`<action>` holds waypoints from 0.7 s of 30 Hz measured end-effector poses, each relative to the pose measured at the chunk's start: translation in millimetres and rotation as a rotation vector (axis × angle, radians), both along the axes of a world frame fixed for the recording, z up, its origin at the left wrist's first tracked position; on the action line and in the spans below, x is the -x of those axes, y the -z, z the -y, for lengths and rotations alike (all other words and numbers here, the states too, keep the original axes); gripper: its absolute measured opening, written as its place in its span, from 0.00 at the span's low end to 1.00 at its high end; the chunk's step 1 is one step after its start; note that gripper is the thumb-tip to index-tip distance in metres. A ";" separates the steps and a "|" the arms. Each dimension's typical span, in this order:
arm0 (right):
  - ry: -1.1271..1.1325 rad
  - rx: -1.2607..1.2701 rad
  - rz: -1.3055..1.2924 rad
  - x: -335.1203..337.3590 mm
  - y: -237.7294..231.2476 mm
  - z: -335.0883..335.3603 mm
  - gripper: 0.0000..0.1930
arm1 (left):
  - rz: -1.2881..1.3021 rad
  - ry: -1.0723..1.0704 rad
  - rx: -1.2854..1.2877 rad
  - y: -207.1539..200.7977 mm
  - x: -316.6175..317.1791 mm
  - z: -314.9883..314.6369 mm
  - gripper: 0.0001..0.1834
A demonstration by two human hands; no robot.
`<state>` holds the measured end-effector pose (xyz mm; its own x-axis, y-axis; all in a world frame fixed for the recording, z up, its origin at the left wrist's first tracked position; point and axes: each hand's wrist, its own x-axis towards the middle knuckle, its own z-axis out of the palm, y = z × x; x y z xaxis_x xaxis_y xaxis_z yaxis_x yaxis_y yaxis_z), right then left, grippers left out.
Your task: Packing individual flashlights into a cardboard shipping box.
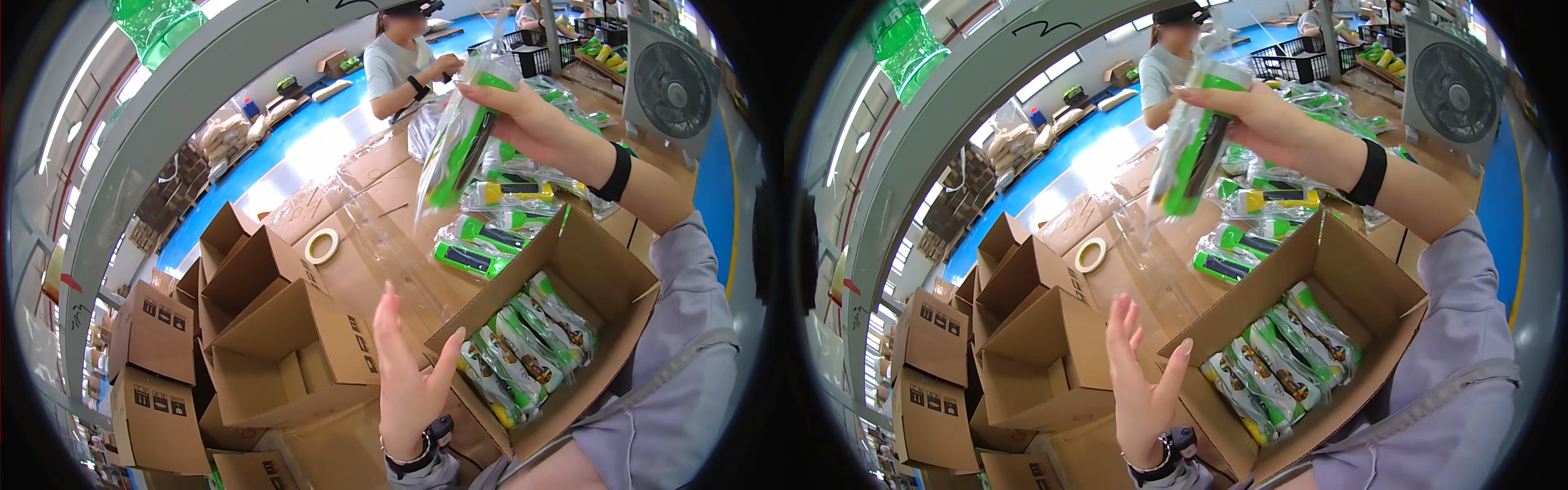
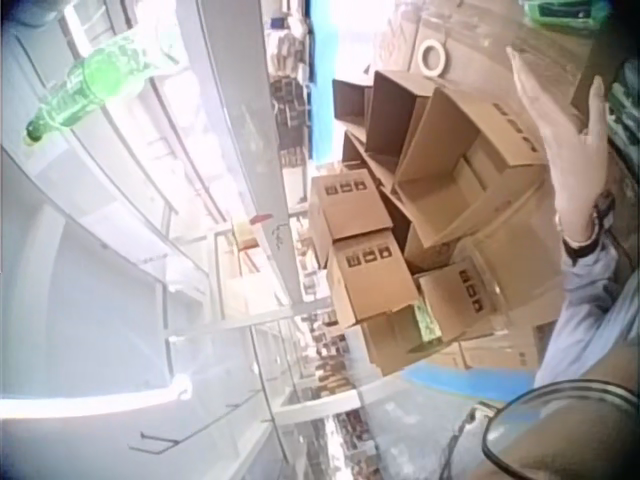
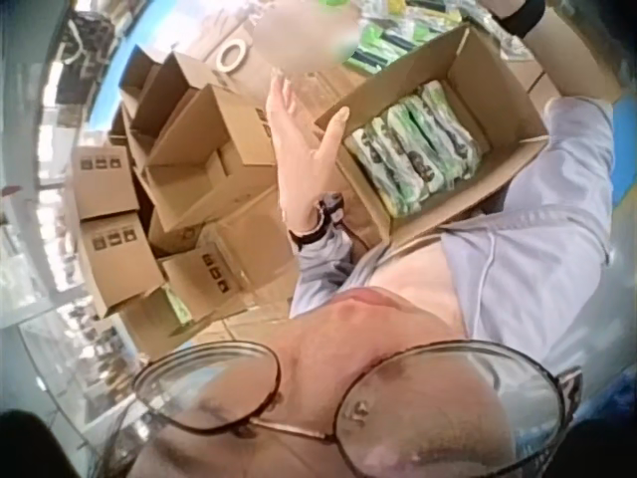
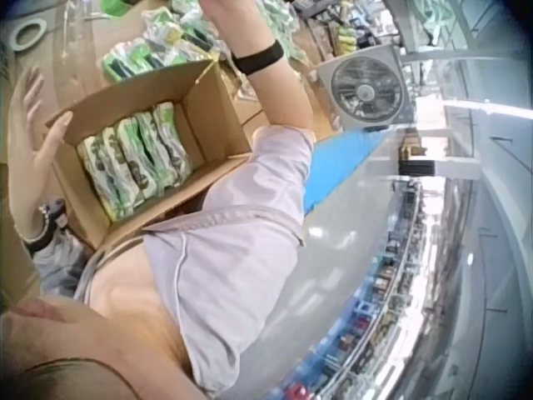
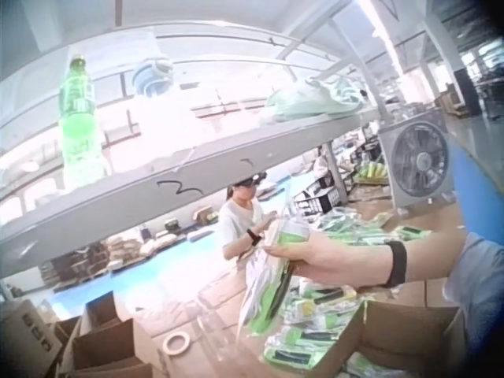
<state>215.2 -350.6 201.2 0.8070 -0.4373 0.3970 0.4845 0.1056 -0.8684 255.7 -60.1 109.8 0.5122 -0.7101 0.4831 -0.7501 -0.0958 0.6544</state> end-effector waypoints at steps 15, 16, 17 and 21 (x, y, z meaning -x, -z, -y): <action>0.410 0.904 0.233 49.1 -41.2 -87.4 0.39 | -0.509 -0.179 0.712 -10.9 21.1 -24.8 0.26; 0.515 1.228 0.403 58.8 -48.1 -78.6 0.36 | -0.481 -0.193 0.700 -14.5 24.0 -28.5 0.26; 0.565 1.538 0.622 57.4 -63.9 -93.0 0.33 | -0.469 -0.228 0.720 -16.0 22.9 -48.8 0.26; 0.111 1.832 -0.201 99.3 -46.7 -130.4 0.27 | -0.219 -0.137 0.626 -1.3 24.9 -36.3 0.26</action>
<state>115.9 -220.3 247.8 0.8975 0.3309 0.2915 0.3101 -0.9435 0.1166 230.8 -23.7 111.0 0.7109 -0.2515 0.6568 -0.6016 0.2662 0.7531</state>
